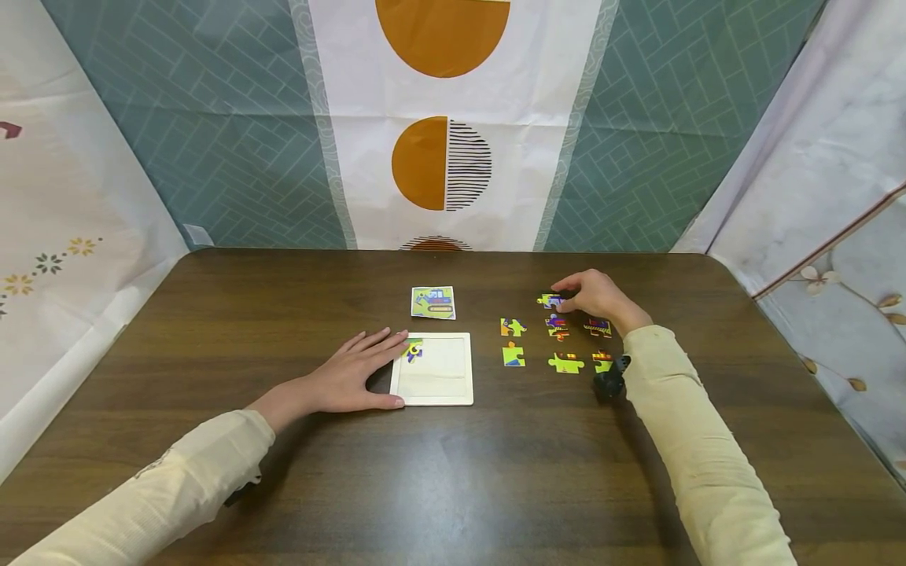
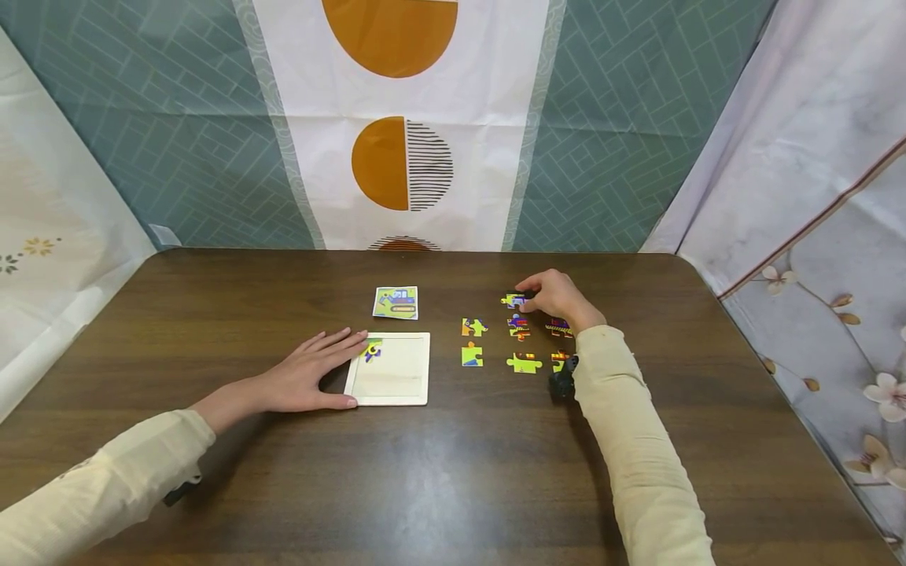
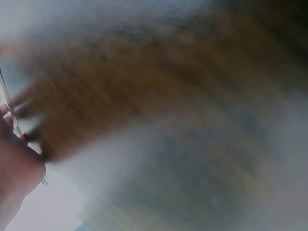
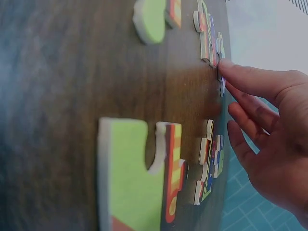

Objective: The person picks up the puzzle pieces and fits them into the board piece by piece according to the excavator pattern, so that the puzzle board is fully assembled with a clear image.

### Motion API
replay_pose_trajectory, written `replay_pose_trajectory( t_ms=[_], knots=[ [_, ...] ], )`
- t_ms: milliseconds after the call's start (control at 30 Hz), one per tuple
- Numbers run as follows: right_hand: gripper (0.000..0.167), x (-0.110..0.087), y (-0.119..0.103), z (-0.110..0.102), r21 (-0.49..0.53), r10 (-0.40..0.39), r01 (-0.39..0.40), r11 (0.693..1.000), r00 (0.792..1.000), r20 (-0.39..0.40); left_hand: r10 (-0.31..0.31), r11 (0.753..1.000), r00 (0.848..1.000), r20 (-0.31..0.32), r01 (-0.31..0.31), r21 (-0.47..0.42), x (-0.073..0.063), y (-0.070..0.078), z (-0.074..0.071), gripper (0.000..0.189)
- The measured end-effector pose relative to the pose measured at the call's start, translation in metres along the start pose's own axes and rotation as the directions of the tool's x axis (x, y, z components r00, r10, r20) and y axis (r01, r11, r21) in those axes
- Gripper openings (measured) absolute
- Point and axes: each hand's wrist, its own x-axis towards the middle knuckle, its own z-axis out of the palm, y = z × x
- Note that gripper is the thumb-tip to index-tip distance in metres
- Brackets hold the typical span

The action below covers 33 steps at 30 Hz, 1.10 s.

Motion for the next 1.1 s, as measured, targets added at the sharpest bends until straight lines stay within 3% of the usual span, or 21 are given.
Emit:
replay_pose_trajectory(
  t_ms=[333,667,1100],
  knots=[
    [0.037,0.0022,-0.0004,0.0001,-0.006,-0.006,0.007,1.000,1.000,0.018,-0.003,1.000,1.000,0.004,0.003,-0.001,0.0004,-0.0011,-0.0004,0.091],
    [0.033,0.0016,-0.0037,-0.0011,-0.082,-0.068,0.070,0.994,0.997,0.028,-0.005,1.000,1.000,0.010,0.005,-0.007,0.0007,-0.0011,0.0012,0.092],
    [0.034,-0.0003,-0.0088,0.0001,-0.048,-0.056,0.055,0.997,0.998,-0.015,-0.013,1.000,1.000,0.012,0.013,0.000,0.0011,-0.0017,0.0014,0.091]
  ],
)
